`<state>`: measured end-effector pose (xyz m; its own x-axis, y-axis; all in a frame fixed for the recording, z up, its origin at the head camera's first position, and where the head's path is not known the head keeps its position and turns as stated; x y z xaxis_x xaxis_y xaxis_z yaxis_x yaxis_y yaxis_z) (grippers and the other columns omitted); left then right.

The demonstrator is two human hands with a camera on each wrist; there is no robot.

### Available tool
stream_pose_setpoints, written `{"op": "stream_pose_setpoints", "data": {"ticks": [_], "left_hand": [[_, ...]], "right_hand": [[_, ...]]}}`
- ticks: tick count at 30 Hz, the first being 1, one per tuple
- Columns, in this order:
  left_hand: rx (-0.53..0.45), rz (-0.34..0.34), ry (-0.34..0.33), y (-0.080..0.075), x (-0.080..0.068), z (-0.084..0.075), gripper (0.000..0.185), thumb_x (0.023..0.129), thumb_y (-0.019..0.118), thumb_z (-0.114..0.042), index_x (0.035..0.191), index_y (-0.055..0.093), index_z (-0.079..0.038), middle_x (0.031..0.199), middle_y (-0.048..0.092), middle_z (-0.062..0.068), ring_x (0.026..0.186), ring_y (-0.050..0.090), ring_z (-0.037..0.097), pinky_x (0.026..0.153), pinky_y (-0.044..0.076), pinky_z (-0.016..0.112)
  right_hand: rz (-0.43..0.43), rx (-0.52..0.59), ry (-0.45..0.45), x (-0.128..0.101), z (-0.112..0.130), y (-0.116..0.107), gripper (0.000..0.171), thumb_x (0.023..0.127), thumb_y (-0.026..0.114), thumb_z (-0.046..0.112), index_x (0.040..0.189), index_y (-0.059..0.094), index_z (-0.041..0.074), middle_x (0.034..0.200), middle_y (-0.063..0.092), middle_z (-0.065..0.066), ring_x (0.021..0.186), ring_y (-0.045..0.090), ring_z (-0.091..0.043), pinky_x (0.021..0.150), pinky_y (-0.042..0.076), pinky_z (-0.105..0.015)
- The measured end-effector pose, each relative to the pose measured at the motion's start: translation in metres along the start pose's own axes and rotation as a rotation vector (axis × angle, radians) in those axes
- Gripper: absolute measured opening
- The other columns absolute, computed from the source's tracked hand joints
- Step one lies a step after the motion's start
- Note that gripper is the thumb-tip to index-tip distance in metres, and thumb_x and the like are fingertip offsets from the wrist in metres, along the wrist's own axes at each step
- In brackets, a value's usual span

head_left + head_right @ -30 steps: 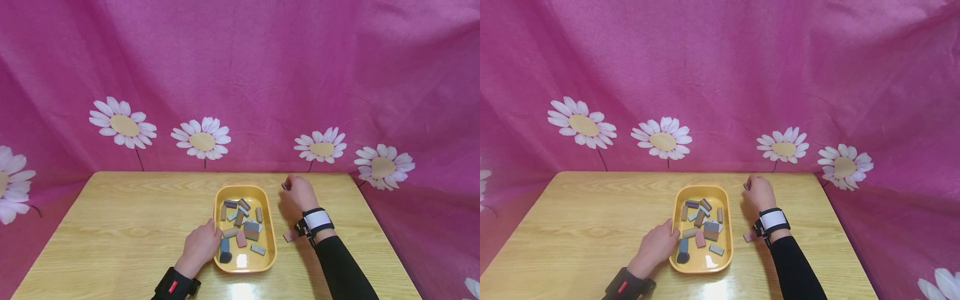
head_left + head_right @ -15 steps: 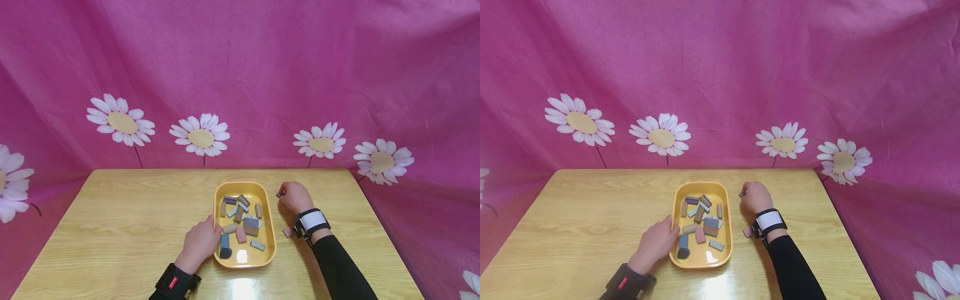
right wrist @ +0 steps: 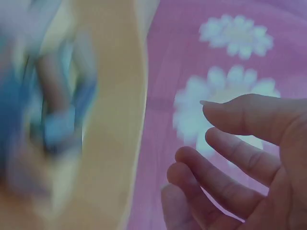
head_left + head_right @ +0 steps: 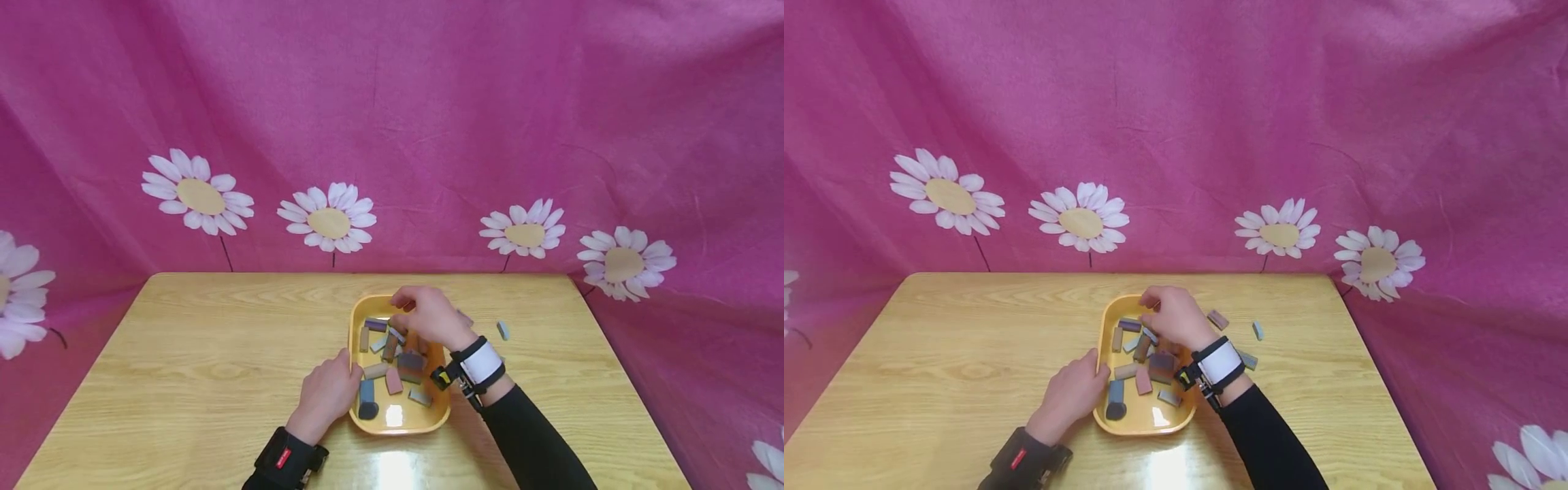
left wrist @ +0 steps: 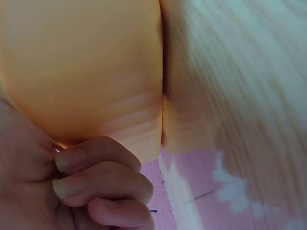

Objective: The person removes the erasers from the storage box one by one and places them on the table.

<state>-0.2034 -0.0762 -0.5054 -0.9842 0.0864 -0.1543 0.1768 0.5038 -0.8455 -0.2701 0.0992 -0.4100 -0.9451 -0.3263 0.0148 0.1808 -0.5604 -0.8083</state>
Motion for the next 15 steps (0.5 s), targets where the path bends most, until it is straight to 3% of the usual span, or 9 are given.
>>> {"op": "stream_pose_setpoints", "data": {"ticks": [3, 10, 15], "left_hand": [[-0.008, 0.0, 0.015, 0.0, 0.001, -0.003, 0.027, 0.098, 0.045, -0.031, 0.103, 0.057, -0.007, 0.065, 0.049, 0.004, 0.054, 0.047, 0.019, 0.048, 0.031, 0.032], [0.006, 0.004, -0.01, 0.0, 0.001, 0.0, 0.028, 0.098, 0.045, -0.032, 0.104, 0.057, -0.008, 0.067, 0.049, 0.004, 0.056, 0.048, 0.02, 0.05, 0.03, 0.032], [-0.001, 0.011, -0.002, 0.0, 0.0, 0.001, 0.028, 0.098, 0.045, -0.032, 0.105, 0.057, -0.008, 0.068, 0.05, 0.005, 0.057, 0.048, 0.02, 0.05, 0.031, 0.033]], "right_hand": [[0.034, -0.033, -0.002, 0.001, 0.009, 0.019, 0.025, 0.082, 0.074, 0.016, 0.106, 0.071, 0.011, 0.101, 0.072, -0.008, 0.088, 0.063, -0.017, 0.078, 0.052, -0.035], [0.133, -0.268, -0.061, 0.004, 0.011, 0.065, 0.028, 0.069, 0.075, 0.004, 0.095, 0.072, 0.011, 0.09, 0.066, -0.006, 0.084, 0.057, -0.021, 0.079, 0.047, -0.037], [0.141, -0.309, -0.023, 0.002, 0.004, 0.075, 0.024, 0.066, 0.076, 0.003, 0.087, 0.072, 0.014, 0.086, 0.061, -0.002, 0.084, 0.054, -0.022, 0.083, 0.042, -0.037]]}}
Point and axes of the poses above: each hand's wrist, its own x-axis towards the middle knuckle, its own y-axis out of the palm, z = x × y, the point moved 6 cm from there along x, towards the middle knuckle
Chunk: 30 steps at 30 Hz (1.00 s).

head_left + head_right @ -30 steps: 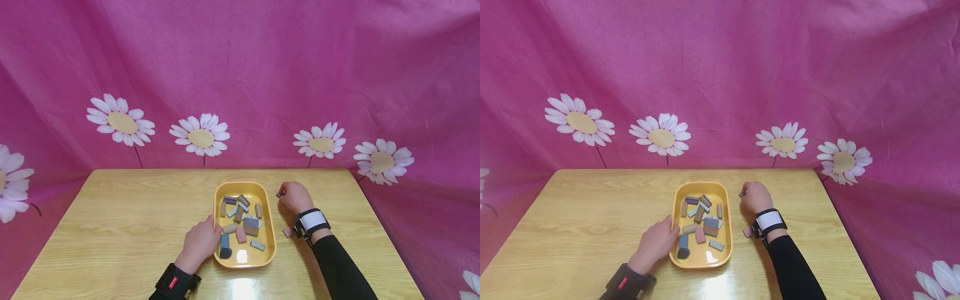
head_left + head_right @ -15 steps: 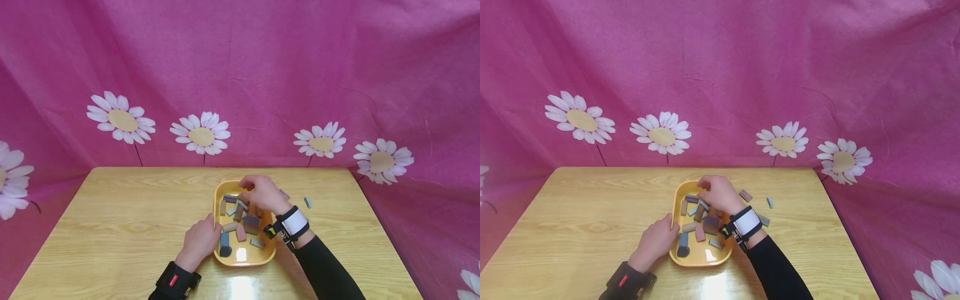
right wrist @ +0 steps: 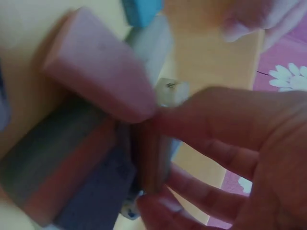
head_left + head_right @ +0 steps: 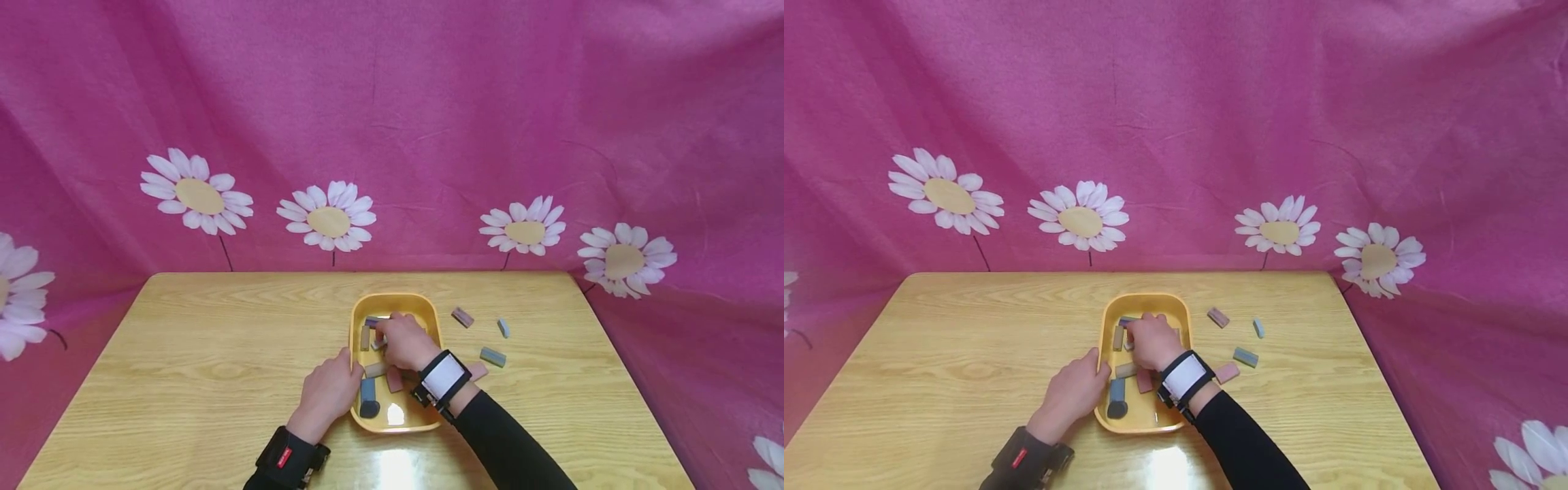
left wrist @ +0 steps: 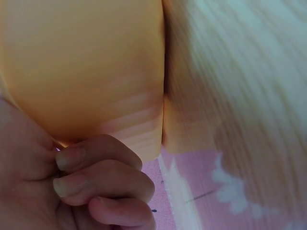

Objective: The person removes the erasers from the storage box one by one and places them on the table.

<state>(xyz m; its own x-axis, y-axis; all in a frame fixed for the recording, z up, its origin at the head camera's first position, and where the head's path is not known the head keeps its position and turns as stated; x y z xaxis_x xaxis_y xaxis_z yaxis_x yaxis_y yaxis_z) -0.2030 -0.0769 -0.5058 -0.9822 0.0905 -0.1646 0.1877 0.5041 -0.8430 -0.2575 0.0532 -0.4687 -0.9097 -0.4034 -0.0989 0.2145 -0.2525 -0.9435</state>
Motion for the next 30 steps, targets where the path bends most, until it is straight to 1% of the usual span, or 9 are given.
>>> {"op": "stream_pose_setpoints", "data": {"ticks": [4, 8, 9, 12, 16, 20, 24, 27, 30], "left_hand": [[0.003, 0.0, 0.011, 0.002, 0.001, -0.001, 0.028, 0.098, 0.045, -0.032, 0.105, 0.057, -0.008, 0.068, 0.051, 0.005, 0.057, 0.049, 0.02, 0.05, 0.031, 0.033], [0.008, -0.007, 0.0, 0.001, 0.001, 0.001, 0.03, 0.097, 0.045, -0.033, 0.109, 0.057, -0.007, 0.068, 0.051, 0.005, 0.057, 0.048, 0.02, 0.05, 0.031, 0.032], [0.005, -0.005, -0.007, 0.001, 0.002, 0.002, 0.031, 0.098, 0.045, -0.033, 0.11, 0.057, -0.007, 0.068, 0.051, 0.005, 0.057, 0.048, 0.02, 0.05, 0.031, 0.032], [0.0, 0.009, -0.024, 0.001, 0.001, 0.002, 0.034, 0.098, 0.045, -0.033, 0.115, 0.057, -0.007, 0.068, 0.051, 0.005, 0.057, 0.048, 0.019, 0.05, 0.031, 0.032], [-0.009, 0.019, -0.029, 0.001, 0.001, 0.001, 0.035, 0.098, 0.044, -0.034, 0.115, 0.057, -0.006, 0.068, 0.051, 0.005, 0.057, 0.048, 0.019, 0.051, 0.031, 0.032], [-0.014, 0.011, -0.021, 0.0, 0.002, 0.0, 0.032, 0.098, 0.044, -0.033, 0.111, 0.057, -0.007, 0.067, 0.05, 0.004, 0.056, 0.048, 0.019, 0.051, 0.031, 0.032], [-0.014, 0.014, -0.018, 0.001, 0.002, 0.001, 0.03, 0.098, 0.044, -0.033, 0.107, 0.057, -0.007, 0.065, 0.049, 0.004, 0.054, 0.047, 0.019, 0.05, 0.03, 0.032], [-0.012, 0.017, -0.025, 0.002, 0.002, 0.002, 0.03, 0.098, 0.044, -0.033, 0.106, 0.056, -0.008, 0.065, 0.048, 0.004, 0.053, 0.046, 0.019, 0.049, 0.03, 0.032], [-0.017, 0.025, -0.038, 0.003, 0.003, 0.003, 0.031, 0.099, 0.044, -0.034, 0.108, 0.056, -0.007, 0.065, 0.048, 0.004, 0.052, 0.046, 0.02, 0.05, 0.03, 0.032]], "right_hand": [[-0.039, 0.032, 0.017, -0.003, -0.006, -0.01, 0.021, 0.065, 0.081, 0.009, 0.081, 0.07, 0.013, 0.082, 0.057, -0.002, 0.078, 0.052, -0.019, 0.075, 0.044, -0.034], [-0.092, 0.107, 0.046, -0.009, -0.018, -0.037, 0.024, 0.067, 0.085, 0.013, 0.085, 0.069, 0.011, 0.086, 0.056, -0.002, 0.076, 0.052, -0.017, 0.069, 0.045, -0.033], [-0.112, 0.113, 0.049, -0.011, -0.022, -0.044, 0.024, 0.067, 0.084, 0.013, 0.087, 0.07, 0.011, 0.087, 0.057, -0.003, 0.077, 0.052, -0.017, 0.07, 0.045, -0.033], [-0.181, 0.126, 0.074, -0.02, -0.041, -0.066, 0.022, 0.07, 0.079, 0.011, 0.09, 0.071, 0.01, 0.092, 0.059, -0.005, 0.079, 0.054, -0.019, 0.071, 0.047, -0.035], [-0.264, 0.161, 0.132, -0.034, -0.078, -0.079, 0.017, 0.073, 0.074, 0.011, 0.089, 0.07, 0.008, 0.092, 0.06, -0.008, 0.079, 0.056, -0.021, 0.073, 0.047, -0.036], [-0.302, 0.194, 0.223, -0.045, -0.118, -0.073, 0.015, 0.075, 0.072, 0.013, 0.089, 0.07, 0.007, 0.091, 0.061, -0.009, 0.079, 0.057, -0.023, 0.072, 0.047, -0.036], [-0.254, 0.164, 0.303, -0.05, -0.149, -0.051, 0.016, 0.072, 0.072, 0.012, 0.087, 0.071, 0.007, 0.086, 0.06, -0.009, 0.076, 0.053, -0.023, 0.069, 0.044, -0.035], [-0.199, 0.131, 0.327, -0.05, -0.163, -0.036, 0.016, 0.07, 0.071, 0.009, 0.085, 0.071, 0.006, 0.083, 0.06, -0.009, 0.075, 0.052, -0.023, 0.069, 0.042, -0.034], [-0.173, 0.121, 0.342, -0.049, -0.17, -0.027, 0.017, 0.068, 0.071, 0.008, 0.085, 0.07, 0.007, 0.082, 0.06, -0.009, 0.074, 0.051, -0.023, 0.068, 0.041, -0.034]]}}
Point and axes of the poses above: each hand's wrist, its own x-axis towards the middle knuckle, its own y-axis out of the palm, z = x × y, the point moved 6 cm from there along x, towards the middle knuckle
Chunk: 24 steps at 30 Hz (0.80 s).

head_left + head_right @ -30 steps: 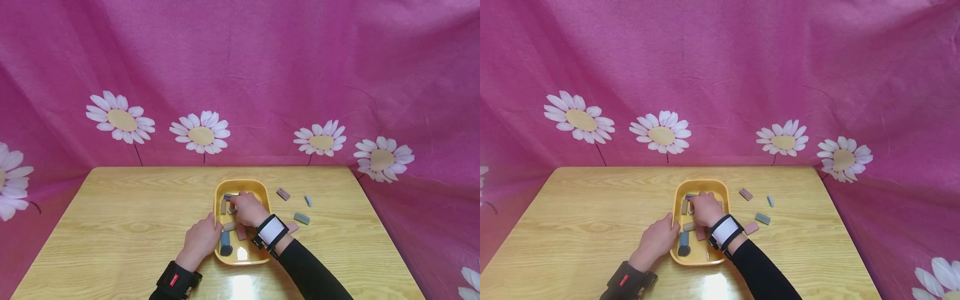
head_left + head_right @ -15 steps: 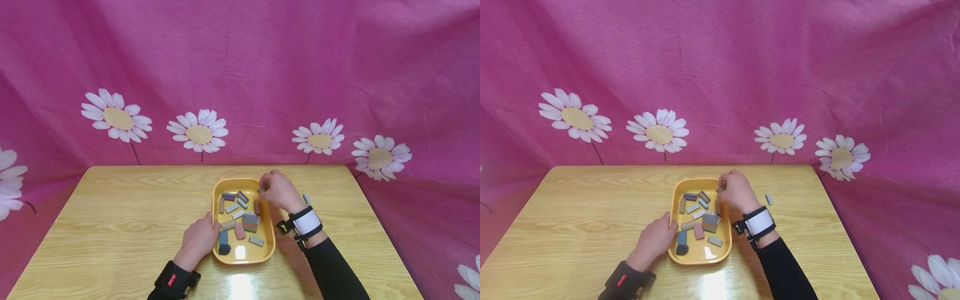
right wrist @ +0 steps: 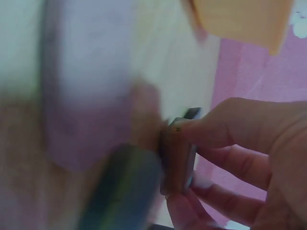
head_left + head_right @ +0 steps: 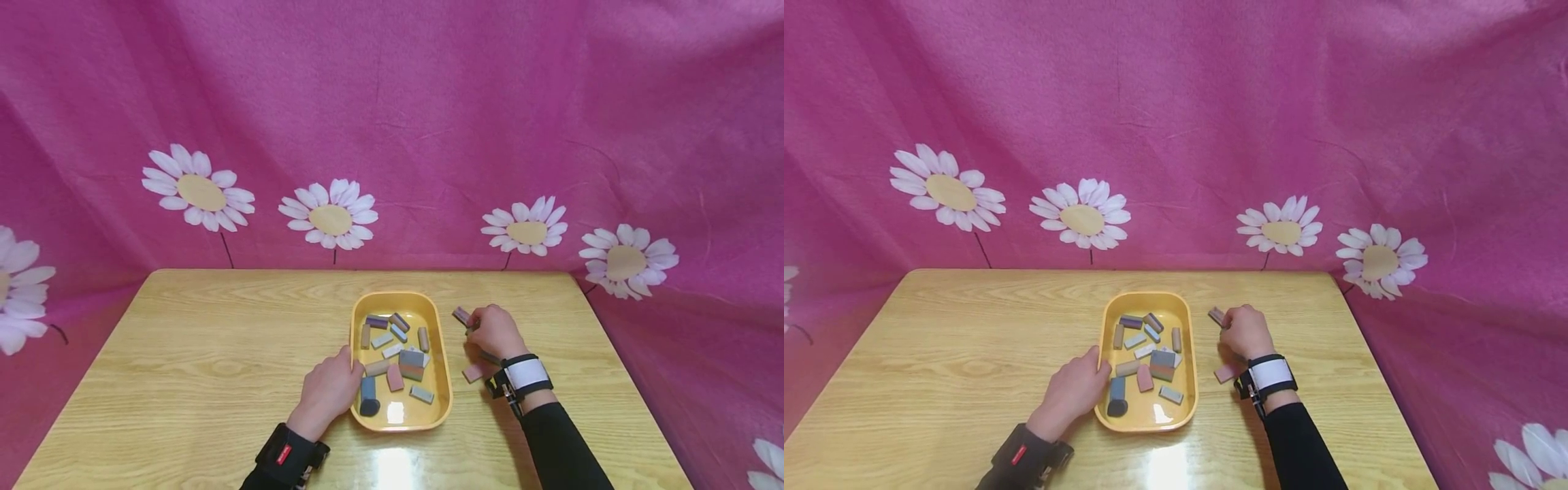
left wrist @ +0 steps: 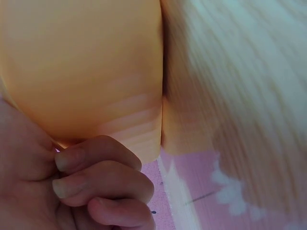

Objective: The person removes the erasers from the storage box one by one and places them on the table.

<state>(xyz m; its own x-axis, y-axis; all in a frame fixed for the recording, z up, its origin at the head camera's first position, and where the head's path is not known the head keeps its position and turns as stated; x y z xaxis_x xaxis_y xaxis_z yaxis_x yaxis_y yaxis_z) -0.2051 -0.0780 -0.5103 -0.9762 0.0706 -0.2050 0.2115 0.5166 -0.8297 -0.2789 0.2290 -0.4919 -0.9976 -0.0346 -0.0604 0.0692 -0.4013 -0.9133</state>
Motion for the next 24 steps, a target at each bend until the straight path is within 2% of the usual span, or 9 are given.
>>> {"op": "stream_pose_setpoints", "data": {"ticks": [4, 9, 13, 16, 20, 24], "left_hand": [[-0.003, 0.005, -0.003, 0.001, 0.0, -0.001, 0.031, 0.099, 0.043, -0.035, 0.108, 0.056, -0.007, 0.065, 0.048, 0.004, 0.052, 0.046, 0.019, 0.049, 0.03, 0.031], [0.001, 0.009, -0.005, 0.001, -0.002, -0.001, 0.032, 0.099, 0.044, -0.034, 0.108, 0.056, -0.007, 0.065, 0.048, 0.004, 0.052, 0.046, 0.019, 0.049, 0.03, 0.031], [-0.004, 0.02, -0.018, 0.002, -0.002, 0.001, 0.032, 0.099, 0.044, -0.035, 0.11, 0.056, -0.006, 0.066, 0.048, 0.005, 0.052, 0.047, 0.02, 0.05, 0.031, 0.031], [-0.01, 0.019, -0.014, 0.001, -0.001, 0.001, 0.032, 0.1, 0.043, -0.034, 0.109, 0.056, -0.007, 0.066, 0.048, 0.005, 0.052, 0.047, 0.019, 0.05, 0.031, 0.031], [-0.015, 0.013, -0.003, -0.001, 0.0, 0.0, 0.031, 0.1, 0.043, -0.034, 0.108, 0.056, -0.007, 0.066, 0.049, 0.004, 0.052, 0.047, 0.019, 0.05, 0.031, 0.031], [-0.017, 0.0, 0.01, -0.002, 0.0, 0.0, 0.03, 0.099, 0.043, -0.034, 0.107, 0.056, -0.008, 0.065, 0.049, 0.004, 0.052, 0.048, 0.019, 0.049, 0.031, 0.031]], "right_hand": [[0.003, -0.001, -0.012, -0.001, -0.003, 0.001, 0.023, 0.066, 0.071, 0.008, 0.089, 0.07, 0.007, 0.083, 0.06, -0.009, 0.074, 0.052, -0.023, 0.066, 0.042, -0.034], [-0.016, -0.019, -0.06, -0.003, 0.012, -0.014, 0.031, 0.073, 0.071, 0.014, 0.103, 0.069, 0.005, 0.093, 0.063, -0.013, 0.077, 0.054, -0.024, 0.069, 0.043, -0.037], [-0.029, 0.001, -0.125, -0.009, 0.049, -0.032, 0.039, 0.078, 0.073, 0.019, 0.114, 0.067, 0.005, 0.11, 0.065, -0.018, 0.084, 0.059, -0.026, 0.078, 0.048, -0.042], [-0.008, 0.009, -0.19, -0.014, 0.084, -0.039, 0.043, 0.078, 0.076, 0.021, 0.117, 0.066, 0.007, 0.117, 0.064, -0.017, 0.094, 0.062, -0.028, 0.085, 0.05, -0.046], [0.051, 0.01, -0.258, -0.023, 0.13, -0.032, 0.045, 0.077, 0.079, 0.023, 0.118, 0.067, 0.01, 0.118, 0.065, -0.012, 0.105, 0.063, -0.028, 0.089, 0.051, -0.046], [0.113, 0.01, -0.332, -0.032, 0.166, -0.012, 0.036, 0.075, 0.08, 0.021, 0.108, 0.069, 0.013, 0.107, 0.069, -0.006, 0.097, 0.062, -0.021, 0.085, 0.051, -0.04]]}}
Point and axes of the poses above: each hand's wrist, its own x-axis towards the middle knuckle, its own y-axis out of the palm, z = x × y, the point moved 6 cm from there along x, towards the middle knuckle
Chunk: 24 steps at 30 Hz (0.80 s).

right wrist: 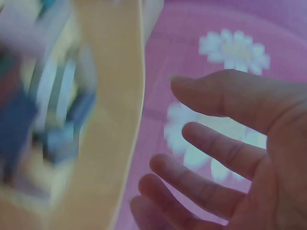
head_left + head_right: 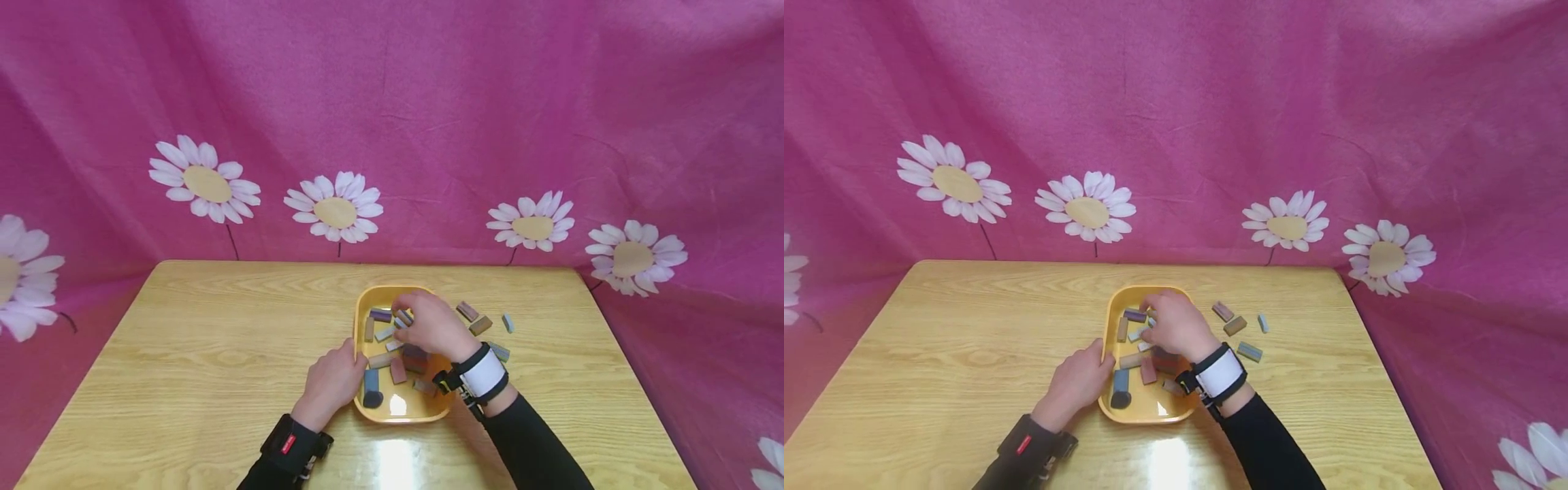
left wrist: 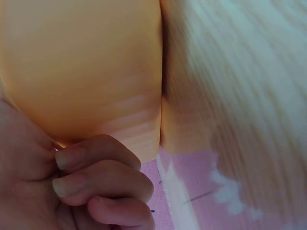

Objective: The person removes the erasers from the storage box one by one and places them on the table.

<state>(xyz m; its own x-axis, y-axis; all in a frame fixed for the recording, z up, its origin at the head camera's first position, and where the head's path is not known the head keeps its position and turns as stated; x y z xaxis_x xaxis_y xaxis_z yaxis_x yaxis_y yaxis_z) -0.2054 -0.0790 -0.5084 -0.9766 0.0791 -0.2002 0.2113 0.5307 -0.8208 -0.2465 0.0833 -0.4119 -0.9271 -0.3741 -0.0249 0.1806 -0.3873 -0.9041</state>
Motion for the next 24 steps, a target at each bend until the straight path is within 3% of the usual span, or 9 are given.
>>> {"op": "stream_pose_setpoints", "data": {"ticks": [3, 5, 8, 13, 18, 24], "left_hand": [[0.003, -0.011, 0.011, 0.001, 0.001, 0.0, 0.028, 0.099, 0.044, -0.034, 0.105, 0.056, -0.01, 0.065, 0.049, 0.004, 0.053, 0.048, 0.019, 0.05, 0.031, 0.031], [0.007, -0.02, 0.017, 0.001, 0.001, 0.0, 0.027, 0.099, 0.044, -0.034, 0.104, 0.056, -0.011, 0.065, 0.049, 0.004, 0.054, 0.048, 0.019, 0.05, 0.031, 0.031], [0.02, -0.03, 0.024, 0.0, 0.001, 0.0, 0.026, 0.099, 0.044, -0.034, 0.102, 0.056, -0.011, 0.066, 0.05, 0.004, 0.057, 0.049, 0.02, 0.051, 0.031, 0.031], [0.026, -0.02, 0.026, 0.0, 0.0, 0.001, 0.028, 0.098, 0.046, -0.035, 0.101, 0.056, -0.009, 0.067, 0.05, 0.005, 0.059, 0.05, 0.02, 0.051, 0.031, 0.031], [0.024, -0.036, 0.031, -0.002, 0.0, 0.0, 0.027, 0.098, 0.046, -0.035, 0.098, 0.055, -0.009, 0.067, 0.051, 0.005, 0.058, 0.05, 0.021, 0.05, 0.031, 0.032], [0.011, -0.029, 0.025, -0.002, 0.001, 0.001, 0.029, 0.098, 0.045, -0.037, 0.102, 0.056, -0.01, 0.067, 0.051, 0.005, 0.058, 0.05, 0.021, 0.05, 0.031, 0.032]], "right_hand": [[0.062, 0.01, -0.039, 0.003, 0.016, 0.02, 0.024, 0.073, 0.08, 0.018, 0.094, 0.07, 0.014, 0.095, 0.071, -0.004, 0.087, 0.06, -0.018, 0.079, 0.049, -0.039], [0.109, -0.002, -0.034, 0.004, 0.022, 0.033, 0.017, 0.073, 0.08, 0.02, 0.087, 0.07, 0.017, 0.088, 0.07, 0.0, 0.084, 0.057, -0.016, 0.079, 0.048, -0.045], [0.178, -0.009, -0.036, 0.005, 0.026, 0.051, 0.012, 0.074, 0.079, 0.019, 0.082, 0.07, 0.02, 0.078, 0.066, 0.005, 0.074, 0.055, -0.014, 0.071, 0.048, -0.045], [0.262, -0.041, -0.08, 0.005, 0.028, 0.073, 0.014, 0.074, 0.077, 0.01, 0.083, 0.07, 0.018, 0.071, 0.06, 0.007, 0.064, 0.052, -0.011, 0.06, 0.043, -0.028], [0.242, -0.124, -0.145, 0.008, 0.029, 0.084, 0.02, 0.07, 0.081, 0.01, 0.084, 0.07, 0.017, 0.076, 0.057, 0.005, 0.071, 0.05, -0.013, 0.064, 0.04, -0.027], [0.159, -0.2, -0.175, 0.012, 0.023, 0.091, 0.022, 0.075, 0.073, 0.004, 0.092, 0.071, 0.017, 0.087, 0.059, 0.001, 0.081, 0.054, -0.017, 0.074, 0.046, -0.031]]}}
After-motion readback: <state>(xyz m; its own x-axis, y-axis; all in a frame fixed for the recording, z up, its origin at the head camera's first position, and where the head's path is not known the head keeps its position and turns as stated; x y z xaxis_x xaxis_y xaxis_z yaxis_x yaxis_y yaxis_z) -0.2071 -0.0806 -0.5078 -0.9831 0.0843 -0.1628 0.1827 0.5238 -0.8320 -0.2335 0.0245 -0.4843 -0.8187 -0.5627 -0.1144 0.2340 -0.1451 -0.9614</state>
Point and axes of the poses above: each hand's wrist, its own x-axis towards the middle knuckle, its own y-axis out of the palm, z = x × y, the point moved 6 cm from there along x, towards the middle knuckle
